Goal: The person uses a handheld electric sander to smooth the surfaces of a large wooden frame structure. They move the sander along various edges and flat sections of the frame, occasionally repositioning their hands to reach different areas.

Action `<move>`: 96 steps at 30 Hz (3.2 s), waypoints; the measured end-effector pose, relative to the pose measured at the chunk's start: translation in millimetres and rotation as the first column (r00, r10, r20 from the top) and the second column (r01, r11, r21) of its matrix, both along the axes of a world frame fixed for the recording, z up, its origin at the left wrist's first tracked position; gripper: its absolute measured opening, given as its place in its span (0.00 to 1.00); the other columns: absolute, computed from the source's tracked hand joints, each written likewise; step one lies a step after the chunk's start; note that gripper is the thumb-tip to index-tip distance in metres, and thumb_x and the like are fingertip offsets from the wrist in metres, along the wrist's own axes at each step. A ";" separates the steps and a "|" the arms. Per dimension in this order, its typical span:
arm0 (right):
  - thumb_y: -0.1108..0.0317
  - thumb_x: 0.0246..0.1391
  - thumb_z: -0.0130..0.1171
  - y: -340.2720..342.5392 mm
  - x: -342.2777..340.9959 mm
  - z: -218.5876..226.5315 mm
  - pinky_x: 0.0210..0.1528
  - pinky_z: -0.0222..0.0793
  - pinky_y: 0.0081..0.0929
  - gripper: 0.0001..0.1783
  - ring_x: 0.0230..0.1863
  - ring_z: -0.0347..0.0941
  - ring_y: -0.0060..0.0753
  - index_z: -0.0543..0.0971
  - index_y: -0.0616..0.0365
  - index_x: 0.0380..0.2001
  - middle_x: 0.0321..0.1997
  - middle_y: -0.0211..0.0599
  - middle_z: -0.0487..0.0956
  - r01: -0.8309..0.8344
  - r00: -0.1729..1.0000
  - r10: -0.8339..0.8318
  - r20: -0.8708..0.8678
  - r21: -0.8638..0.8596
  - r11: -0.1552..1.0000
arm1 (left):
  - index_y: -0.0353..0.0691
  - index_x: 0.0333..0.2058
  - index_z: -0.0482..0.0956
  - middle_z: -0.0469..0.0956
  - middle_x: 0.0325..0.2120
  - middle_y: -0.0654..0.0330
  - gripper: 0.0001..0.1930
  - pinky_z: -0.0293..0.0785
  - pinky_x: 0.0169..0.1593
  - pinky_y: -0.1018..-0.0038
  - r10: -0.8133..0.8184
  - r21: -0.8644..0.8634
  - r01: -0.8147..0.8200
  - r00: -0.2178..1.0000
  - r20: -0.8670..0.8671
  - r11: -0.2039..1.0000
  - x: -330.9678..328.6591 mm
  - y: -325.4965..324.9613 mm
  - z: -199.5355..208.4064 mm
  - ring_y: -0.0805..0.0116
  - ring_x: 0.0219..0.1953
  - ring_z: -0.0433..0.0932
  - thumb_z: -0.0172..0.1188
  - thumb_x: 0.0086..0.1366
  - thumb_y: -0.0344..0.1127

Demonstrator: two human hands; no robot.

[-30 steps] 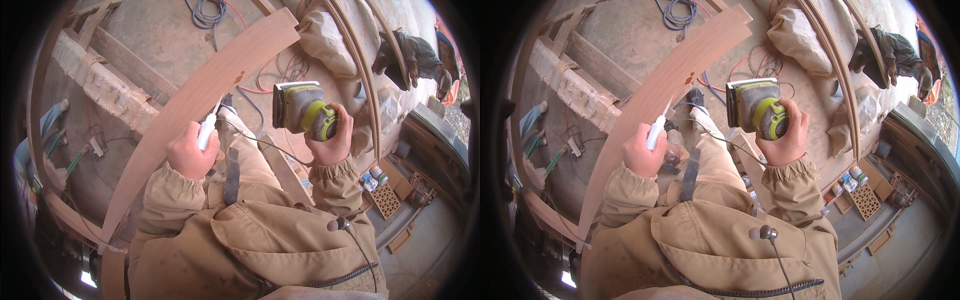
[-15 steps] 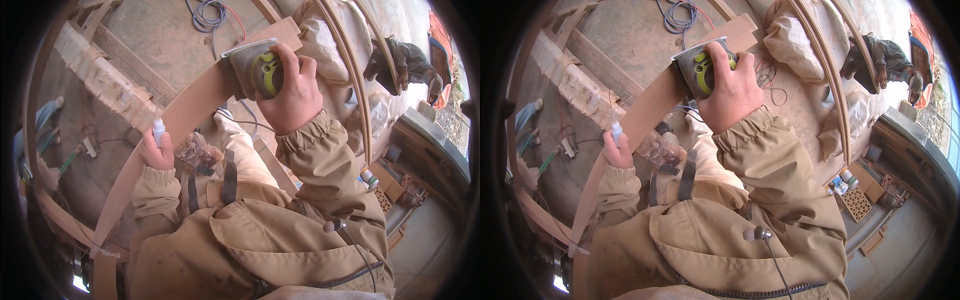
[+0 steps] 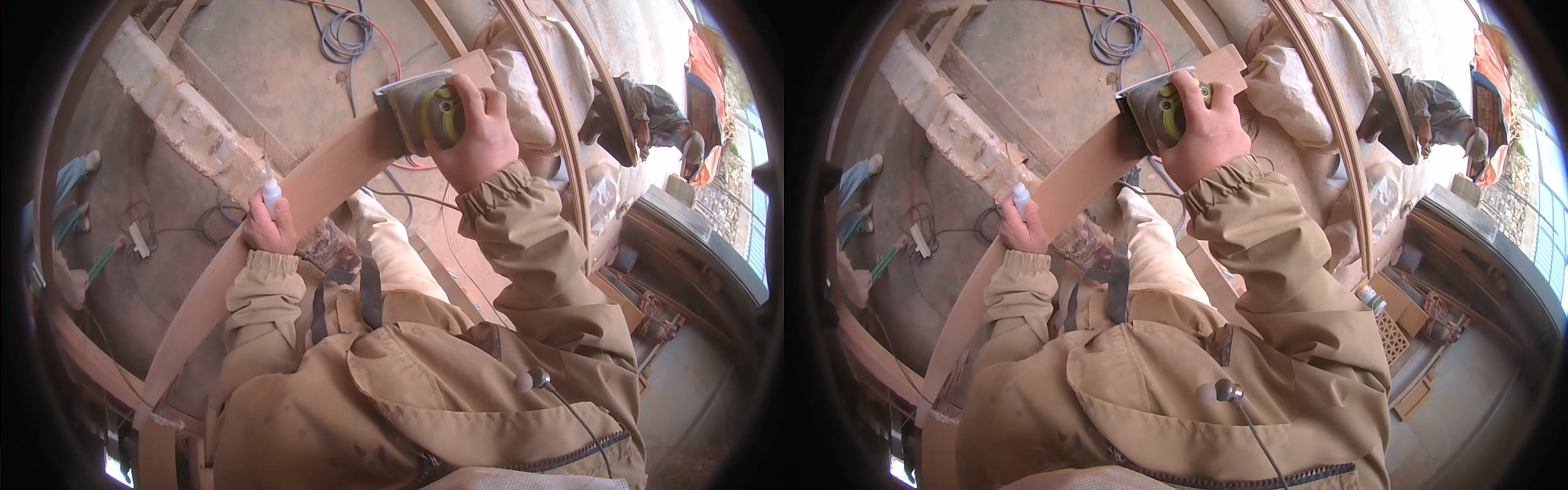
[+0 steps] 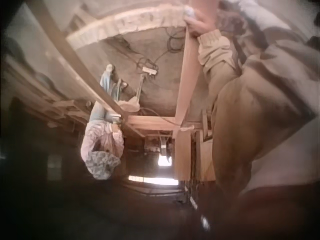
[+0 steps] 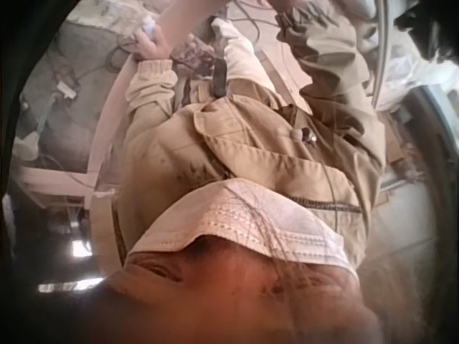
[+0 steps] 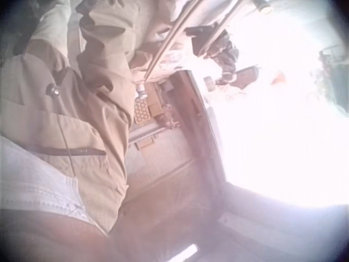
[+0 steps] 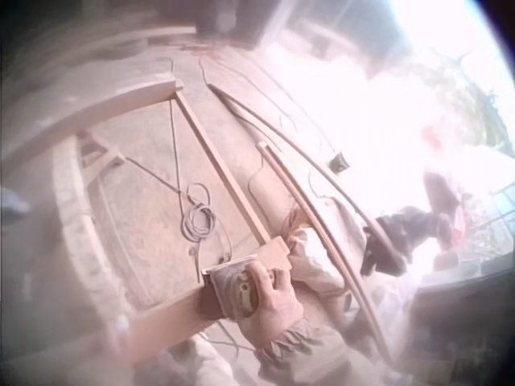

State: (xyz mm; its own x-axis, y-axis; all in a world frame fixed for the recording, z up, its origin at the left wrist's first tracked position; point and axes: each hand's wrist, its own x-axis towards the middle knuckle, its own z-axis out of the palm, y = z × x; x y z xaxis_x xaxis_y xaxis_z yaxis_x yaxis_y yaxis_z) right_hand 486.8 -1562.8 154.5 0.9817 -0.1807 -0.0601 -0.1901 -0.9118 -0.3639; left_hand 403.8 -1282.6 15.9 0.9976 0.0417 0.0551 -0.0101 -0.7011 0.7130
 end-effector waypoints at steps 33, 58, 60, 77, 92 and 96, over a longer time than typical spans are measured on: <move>0.65 0.29 0.72 -7.0 4.6 7.5 0.42 0.74 0.41 0.40 0.46 0.72 0.49 0.67 0.34 0.52 0.48 0.44 0.68 -0.029 0.998 0.022 -0.059 -0.123 0.992 | 0.35 0.47 0.70 0.77 0.29 0.47 0.23 0.72 0.29 0.57 -0.010 -0.005 0.010 1.000 0.002 1.000 8.2 -9.6 -1.4 0.46 0.29 0.77 0.49 0.65 0.51; 0.73 0.36 0.61 75.3 -41.9 9.4 0.28 0.74 0.35 0.34 0.39 0.70 0.45 0.71 0.32 0.51 0.48 0.45 0.66 -0.171 0.974 0.180 -0.134 0.076 0.982 | 0.33 0.48 0.68 0.75 0.32 0.43 0.24 0.71 0.33 0.56 0.122 0.032 -0.122 0.993 -0.003 0.992 -5.0 5.9 -16.6 0.42 0.32 0.76 0.47 0.66 0.50; 0.70 0.38 0.57 93.1 -54.1 9.5 0.24 0.73 0.32 0.30 0.39 0.70 0.42 0.72 0.30 0.49 0.49 0.42 0.66 -0.183 0.974 0.192 -0.121 0.081 0.980 | 0.33 0.48 0.68 0.75 0.32 0.43 0.24 0.71 0.33 0.56 0.145 0.099 -0.149 0.988 0.048 0.984 -4.3 -0.6 -20.9 0.43 0.33 0.75 0.47 0.66 0.49; 0.72 0.33 0.65 21.8 -8.2 4.0 0.32 0.75 0.39 0.34 0.40 0.73 0.49 0.70 0.33 0.48 0.45 0.45 0.68 -0.034 0.999 0.035 -0.035 0.028 0.999 | 0.30 0.48 0.67 0.76 0.31 0.48 0.24 0.72 0.36 0.60 0.119 0.099 -0.119 0.993 0.011 0.988 -6.7 13.6 -21.2 0.48 0.33 0.76 0.46 0.67 0.49; 0.69 0.32 0.67 -82.8 66.1 20.5 0.53 0.67 0.38 0.43 0.52 0.68 0.53 0.63 0.49 0.57 0.53 0.54 0.67 0.364 0.923 -0.375 -0.087 -0.115 0.924 | 0.29 0.48 0.66 0.75 0.32 0.50 0.23 0.71 0.37 0.61 0.079 0.011 -0.079 0.996 0.030 0.997 -1.1 3.5 -19.0 0.52 0.33 0.75 0.46 0.68 0.47; 0.66 0.29 0.72 -39.1 46.1 6.0 0.41 0.74 0.40 0.42 0.44 0.73 0.52 0.67 0.34 0.53 0.45 0.47 0.69 0.234 0.969 -0.241 -0.048 -0.118 0.965 | 0.30 0.49 0.66 0.75 0.32 0.49 0.23 0.70 0.37 0.59 0.089 -0.022 -0.089 0.996 -0.011 0.996 0.2 2.2 -18.3 0.50 0.33 0.75 0.45 0.68 0.47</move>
State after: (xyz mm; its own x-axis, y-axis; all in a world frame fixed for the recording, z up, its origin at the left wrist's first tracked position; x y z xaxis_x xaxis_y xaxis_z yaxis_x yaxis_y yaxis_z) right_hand 532.8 -1601.9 160.5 0.9049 -0.4170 -0.0854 -0.4247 -0.8717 -0.2445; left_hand 404.0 -1280.4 -2.5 0.9904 0.1316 0.0433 0.0589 -0.6830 0.7280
